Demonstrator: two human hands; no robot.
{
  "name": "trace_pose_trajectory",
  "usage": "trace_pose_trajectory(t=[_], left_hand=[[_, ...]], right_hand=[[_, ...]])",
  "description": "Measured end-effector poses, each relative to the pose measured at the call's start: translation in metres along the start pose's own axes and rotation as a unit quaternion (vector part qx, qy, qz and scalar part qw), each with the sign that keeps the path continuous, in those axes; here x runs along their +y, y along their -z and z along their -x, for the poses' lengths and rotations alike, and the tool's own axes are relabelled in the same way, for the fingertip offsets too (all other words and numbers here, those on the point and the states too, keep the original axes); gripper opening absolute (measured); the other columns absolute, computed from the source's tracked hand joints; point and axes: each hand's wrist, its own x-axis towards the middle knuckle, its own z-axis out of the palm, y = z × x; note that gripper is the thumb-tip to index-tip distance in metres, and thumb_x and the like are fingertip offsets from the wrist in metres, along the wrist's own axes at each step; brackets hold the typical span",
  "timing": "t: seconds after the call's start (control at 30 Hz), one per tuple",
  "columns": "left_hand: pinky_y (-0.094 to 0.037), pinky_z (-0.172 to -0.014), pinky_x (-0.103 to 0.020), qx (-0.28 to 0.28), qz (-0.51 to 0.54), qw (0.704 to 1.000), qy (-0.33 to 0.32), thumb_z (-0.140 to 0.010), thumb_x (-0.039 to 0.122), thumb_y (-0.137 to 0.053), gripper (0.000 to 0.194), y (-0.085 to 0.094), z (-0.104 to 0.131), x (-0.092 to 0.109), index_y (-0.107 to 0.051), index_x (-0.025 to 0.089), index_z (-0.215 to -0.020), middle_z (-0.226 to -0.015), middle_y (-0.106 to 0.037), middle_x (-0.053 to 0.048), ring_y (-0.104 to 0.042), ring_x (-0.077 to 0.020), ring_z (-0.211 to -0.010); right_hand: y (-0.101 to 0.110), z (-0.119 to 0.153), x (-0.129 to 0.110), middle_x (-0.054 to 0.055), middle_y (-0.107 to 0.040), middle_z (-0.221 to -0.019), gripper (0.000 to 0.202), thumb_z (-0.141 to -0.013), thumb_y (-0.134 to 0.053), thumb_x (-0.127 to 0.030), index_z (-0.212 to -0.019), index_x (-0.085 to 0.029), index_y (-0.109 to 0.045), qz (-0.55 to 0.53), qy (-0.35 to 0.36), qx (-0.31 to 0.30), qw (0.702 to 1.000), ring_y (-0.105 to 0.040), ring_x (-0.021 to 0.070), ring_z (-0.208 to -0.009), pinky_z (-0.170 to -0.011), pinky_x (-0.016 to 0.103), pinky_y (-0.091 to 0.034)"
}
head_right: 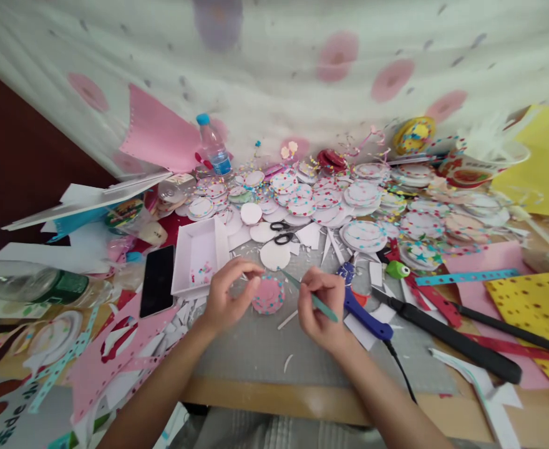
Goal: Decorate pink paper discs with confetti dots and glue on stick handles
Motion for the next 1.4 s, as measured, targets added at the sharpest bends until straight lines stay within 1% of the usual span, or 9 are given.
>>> trace_pose_trajectory(t=[0.07, 0.13, 0.2, 0.3, 0.53, 0.8, 0.97, 1.13, 1.4], left_hand=[[-0.045, -0.088, -0.036, -0.046, -0.016, 0.997, -0.053, -0.081, 0.021, -0.058, 0.025, 0.001, 0.003, -0.013, -0.06, 0.017, -0.105, -0.102, -0.063, -0.009, -0.057, -0.0206, -0.098], [-0.042, -0.098, -0.04, -0.091, -0.023, 0.993, -0.072, -0.078, 0.019, -0.061, 0.042, 0.0, 0.006, -0.022, -0.053, 0.017, -0.119, -0.117, -0.057, -0.012, -0.052, -0.0233, -0.112], [-0.039, -0.103, -0.042, -0.123, -0.024, 0.989, -0.075, -0.076, 0.017, -0.061, 0.054, -0.001, 0.009, -0.027, -0.044, 0.017, -0.128, -0.128, -0.051, -0.014, -0.047, -0.0246, -0.121], [-0.036, -0.106, -0.044, -0.147, -0.018, 0.987, -0.055, -0.075, 0.018, -0.063, 0.062, 0.0, 0.01, -0.03, -0.039, 0.019, -0.131, -0.135, -0.046, -0.015, -0.043, -0.0259, -0.127], [-0.034, -0.108, -0.044, -0.19, -0.02, 0.981, -0.03, -0.076, 0.021, -0.064, 0.052, -0.001, 0.008, -0.039, -0.045, 0.021, -0.124, -0.135, -0.047, -0.013, -0.043, -0.026, -0.127], [-0.035, -0.107, -0.045, -0.206, -0.03, 0.978, -0.023, -0.074, 0.032, -0.07, 0.055, -0.004, 0.009, -0.042, -0.048, 0.022, -0.124, -0.134, -0.049, -0.012, -0.045, -0.0271, -0.126], [-0.035, -0.107, -0.044, -0.202, -0.029, 0.979, -0.028, -0.074, 0.03, -0.068, 0.056, -0.004, 0.01, -0.043, -0.047, 0.022, -0.126, -0.132, -0.052, -0.012, -0.046, -0.0267, -0.124], [-0.036, -0.106, -0.046, -0.201, -0.031, 0.979, -0.028, -0.075, 0.032, -0.067, 0.057, -0.004, 0.01, -0.043, -0.047, 0.023, -0.128, -0.13, -0.055, -0.012, -0.048, -0.0279, -0.124], [-0.037, -0.105, -0.044, -0.198, -0.041, 0.979, -0.034, -0.077, 0.033, -0.067, 0.054, -0.005, 0.011, -0.044, -0.048, 0.021, -0.126, -0.125, -0.059, -0.01, -0.05, -0.0253, -0.121]], right_hand=[[-0.001, 0.005, 0.001, -0.005, -0.035, -0.066, 0.015, -0.091, -0.042, -0.012, -0.093, -0.026, -0.035, -0.024, -0.04, 0.025, 0.999, -0.038, 0.0148, -0.056, -0.053, 0.03, -0.031], [-0.002, 0.009, 0.0, -0.005, -0.033, -0.065, 0.015, -0.092, -0.043, -0.013, -0.091, -0.025, -0.035, -0.06, -0.076, 0.023, 0.995, -0.037, 0.0149, -0.056, -0.053, 0.031, -0.031], [-0.002, 0.011, 0.0, -0.005, -0.031, -0.065, 0.015, -0.091, -0.043, -0.013, -0.088, -0.025, -0.035, -0.094, -0.099, 0.013, 0.991, -0.035, 0.0145, -0.056, -0.054, 0.031, -0.031], [-0.002, 0.011, 0.0, -0.006, -0.03, -0.065, 0.017, -0.091, -0.044, -0.011, -0.086, -0.025, -0.034, -0.117, -0.108, -0.011, 0.987, -0.034, 0.0141, -0.056, -0.055, 0.032, -0.03], [0.004, 0.008, -0.001, -0.006, -0.026, -0.059, 0.022, -0.09, -0.046, -0.011, -0.082, -0.026, -0.031, -0.124, -0.128, -0.061, 0.982, -0.032, 0.0149, -0.052, -0.054, 0.033, -0.028], [0.005, 0.002, -0.004, -0.008, -0.025, -0.056, 0.027, -0.086, -0.04, -0.004, -0.078, -0.025, -0.026, -0.097, -0.082, -0.152, 0.98, -0.026, 0.0135, -0.049, -0.054, 0.032, -0.028], [0.004, 0.001, -0.007, -0.008, -0.025, -0.056, 0.033, -0.08, -0.041, 0.001, -0.073, -0.024, -0.023, -0.078, -0.085, -0.17, 0.979, -0.026, 0.0127, -0.049, -0.052, 0.03, -0.027], [0.005, 0.004, -0.005, -0.009, -0.021, -0.057, 0.033, -0.077, -0.043, 0.0, -0.071, -0.024, -0.021, -0.062, -0.073, -0.182, 0.979, -0.024, 0.0124, -0.051, -0.053, 0.029, -0.028], [0.01, 0.012, 0.002, -0.008, -0.023, -0.058, 0.037, -0.072, -0.046, 0.003, -0.072, -0.024, -0.021, -0.04, -0.062, -0.206, 0.976, -0.027, 0.0131, -0.054, -0.053, 0.029, -0.026]])
